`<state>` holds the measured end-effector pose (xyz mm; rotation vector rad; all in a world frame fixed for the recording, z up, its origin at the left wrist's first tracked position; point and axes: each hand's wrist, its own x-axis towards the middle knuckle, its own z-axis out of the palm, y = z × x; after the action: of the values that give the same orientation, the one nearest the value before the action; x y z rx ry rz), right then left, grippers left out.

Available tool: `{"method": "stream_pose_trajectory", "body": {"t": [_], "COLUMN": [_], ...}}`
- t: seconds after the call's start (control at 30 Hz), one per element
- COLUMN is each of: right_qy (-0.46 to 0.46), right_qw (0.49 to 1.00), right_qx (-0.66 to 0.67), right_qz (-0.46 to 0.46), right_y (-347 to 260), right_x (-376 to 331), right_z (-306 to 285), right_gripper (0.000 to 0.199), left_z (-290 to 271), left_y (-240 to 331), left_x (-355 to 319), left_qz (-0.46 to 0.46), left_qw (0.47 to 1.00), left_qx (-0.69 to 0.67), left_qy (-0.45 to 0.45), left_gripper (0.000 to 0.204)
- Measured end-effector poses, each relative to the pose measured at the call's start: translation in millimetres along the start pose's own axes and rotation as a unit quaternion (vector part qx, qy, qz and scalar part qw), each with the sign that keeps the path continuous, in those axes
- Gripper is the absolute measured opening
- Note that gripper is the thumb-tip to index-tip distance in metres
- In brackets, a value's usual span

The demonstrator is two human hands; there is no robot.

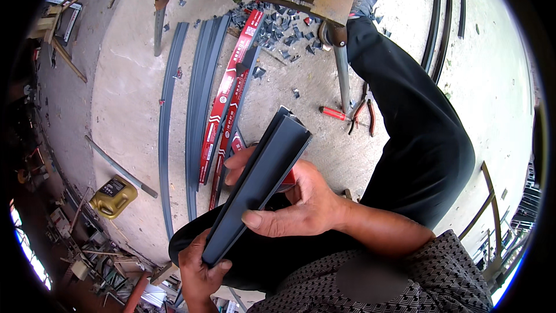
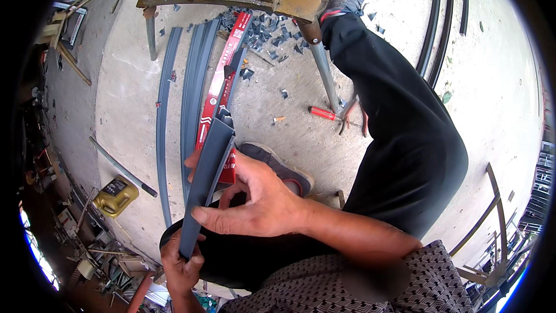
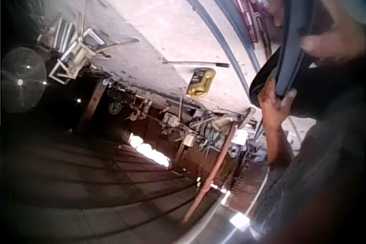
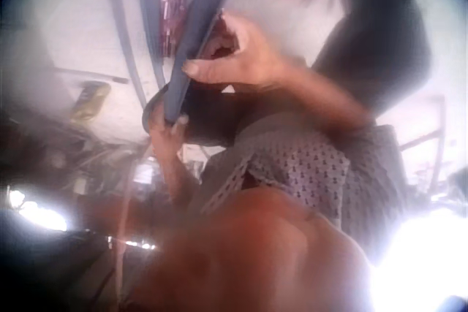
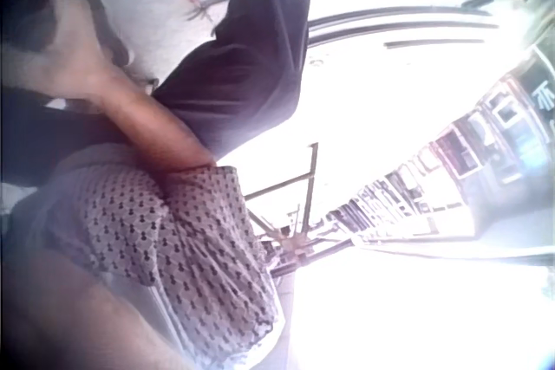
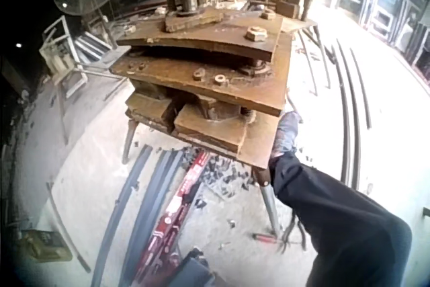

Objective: The person sits on the floor and uses a manual metal cutting machine to cut a long gray metal profile. They then use pliers to trim and deburr the cut edge of the profile.

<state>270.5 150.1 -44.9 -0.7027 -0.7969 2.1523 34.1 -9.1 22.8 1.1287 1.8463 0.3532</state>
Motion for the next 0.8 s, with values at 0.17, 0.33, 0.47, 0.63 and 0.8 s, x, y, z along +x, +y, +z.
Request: {"method": "stream_pose_trajectory", "body": {"t": [0.17, 0.33, 0.47, 0.63, 0.8], "right_qy": [-0.030, -0.026, -0.019, 0.000, 0.006], "right_qw": [0.997, 0.997, 0.994, 1.000, 0.999], "right_qx": [0.047, 0.051, 0.064, 0.016, -0.019], "right_qz": [0.049, 0.056, 0.086, -0.005, -0.033], "right_y": [-4, -7, -15, -9, -16], "right_x": [-3, -6, -7, -9, -9], "right_z": [0, 1, 1, 4, 1], "right_gripper": [0.050, 0.039, 0.039, 0.045, 0.048], "left_z": [-7, -9, -13, -16, -15], "left_y": [10, 19, 16, 16, 15], "left_x": [2, 7, 5, 1, -1], "left_qz": [-0.015, -0.009, -0.006, -0.003, -0.006], "left_qw": [0.997, 0.996, 0.994, 0.996, 0.998], "left_qx": [-0.064, -0.068, -0.078, -0.063, -0.034], "left_qy": [-0.049, -0.065, -0.075, -0.065, -0.050], "left_gripper": [0.078, 0.071, 0.076, 0.078, 0.075]}}
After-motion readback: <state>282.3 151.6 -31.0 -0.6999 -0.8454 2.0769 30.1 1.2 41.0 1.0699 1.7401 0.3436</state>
